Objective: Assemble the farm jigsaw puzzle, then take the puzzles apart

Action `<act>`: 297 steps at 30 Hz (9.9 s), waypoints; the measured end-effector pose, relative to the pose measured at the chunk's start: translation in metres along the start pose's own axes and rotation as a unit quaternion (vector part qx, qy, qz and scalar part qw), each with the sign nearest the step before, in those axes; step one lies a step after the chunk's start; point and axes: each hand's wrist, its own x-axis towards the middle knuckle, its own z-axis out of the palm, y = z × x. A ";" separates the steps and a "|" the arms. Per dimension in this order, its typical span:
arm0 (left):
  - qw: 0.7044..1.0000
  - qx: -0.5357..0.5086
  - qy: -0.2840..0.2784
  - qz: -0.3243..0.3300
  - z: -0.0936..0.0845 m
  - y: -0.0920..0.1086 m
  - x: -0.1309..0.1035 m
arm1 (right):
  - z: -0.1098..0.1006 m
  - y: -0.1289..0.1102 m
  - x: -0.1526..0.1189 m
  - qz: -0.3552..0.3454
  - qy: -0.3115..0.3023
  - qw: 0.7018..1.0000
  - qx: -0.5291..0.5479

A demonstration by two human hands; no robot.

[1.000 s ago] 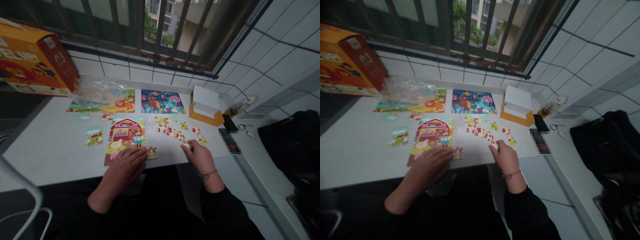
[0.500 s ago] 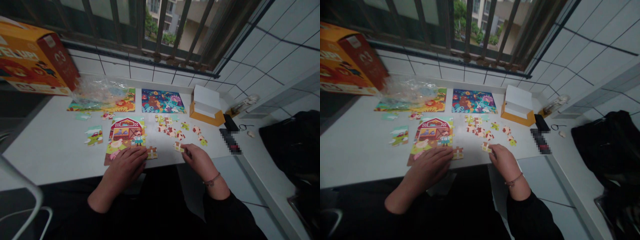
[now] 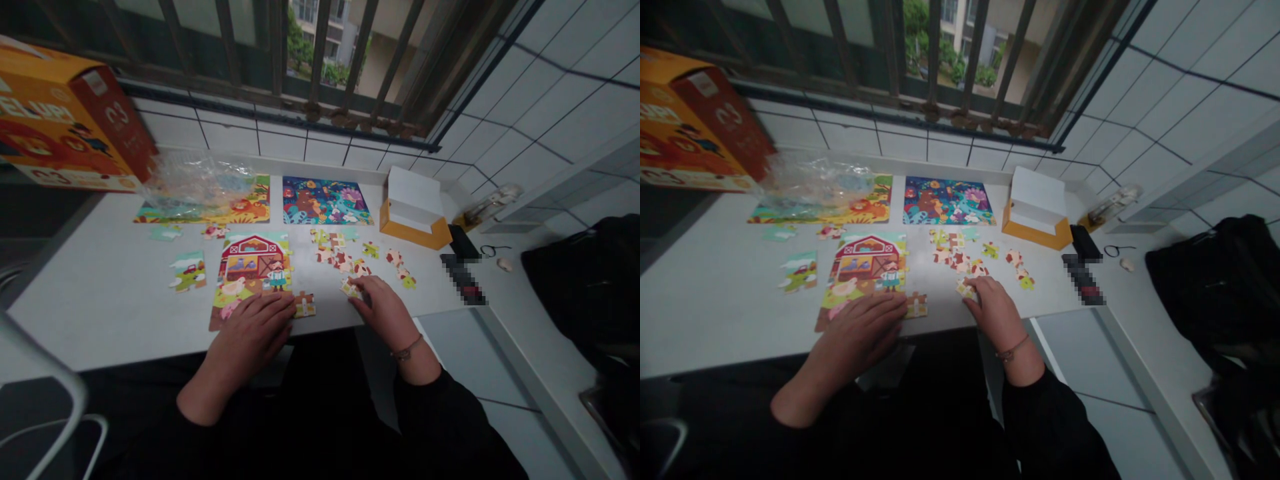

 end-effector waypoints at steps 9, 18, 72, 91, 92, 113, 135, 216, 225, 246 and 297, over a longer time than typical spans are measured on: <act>1.000 -0.015 0.003 -0.007 0.000 0.001 -0.001 | 0.007 -0.022 0.005 -0.080 -0.098 0.990 0.055; 0.999 -0.027 -0.007 -0.017 0.001 0.002 -0.001 | 0.020 -0.024 0.007 -0.160 -0.101 0.982 0.017; 0.999 -0.030 0.005 -0.009 0.000 0.000 -0.001 | 0.008 0.022 0.007 0.063 0.089 0.990 -0.085; 0.999 -0.020 0.025 -0.001 0.002 -0.001 -0.001 | 0.007 -0.012 0.007 0.146 0.043 0.985 -0.087; 0.999 -0.020 0.025 -0.001 0.002 -0.001 -0.001 | 0.005 -0.012 0.005 0.141 0.048 0.986 -0.075; 1.000 -0.004 0.016 -0.004 0.002 -0.001 -0.002 | -0.019 0.025 0.064 0.021 0.040 0.989 -0.139; 0.999 -0.032 0.025 -0.006 0.002 0.000 -0.001 | -0.045 0.014 0.122 0.085 -0.041 0.996 -0.004; 0.996 -0.020 0.081 0.042 0.003 -0.003 -0.007 | -0.029 0.056 0.032 0.021 -0.016 0.999 -0.029; 0.992 -0.020 0.102 0.065 0.005 -0.004 -0.008 | -0.059 0.106 0.036 0.189 0.086 0.969 -0.131; 0.993 -0.079 0.092 0.005 0.010 0.000 0.001 | -0.066 0.117 0.069 0.195 0.050 0.974 -0.107; 0.995 -0.056 0.082 0.007 0.005 0.005 0.004 | 0.015 -0.035 0.070 0.017 -0.128 0.990 0.063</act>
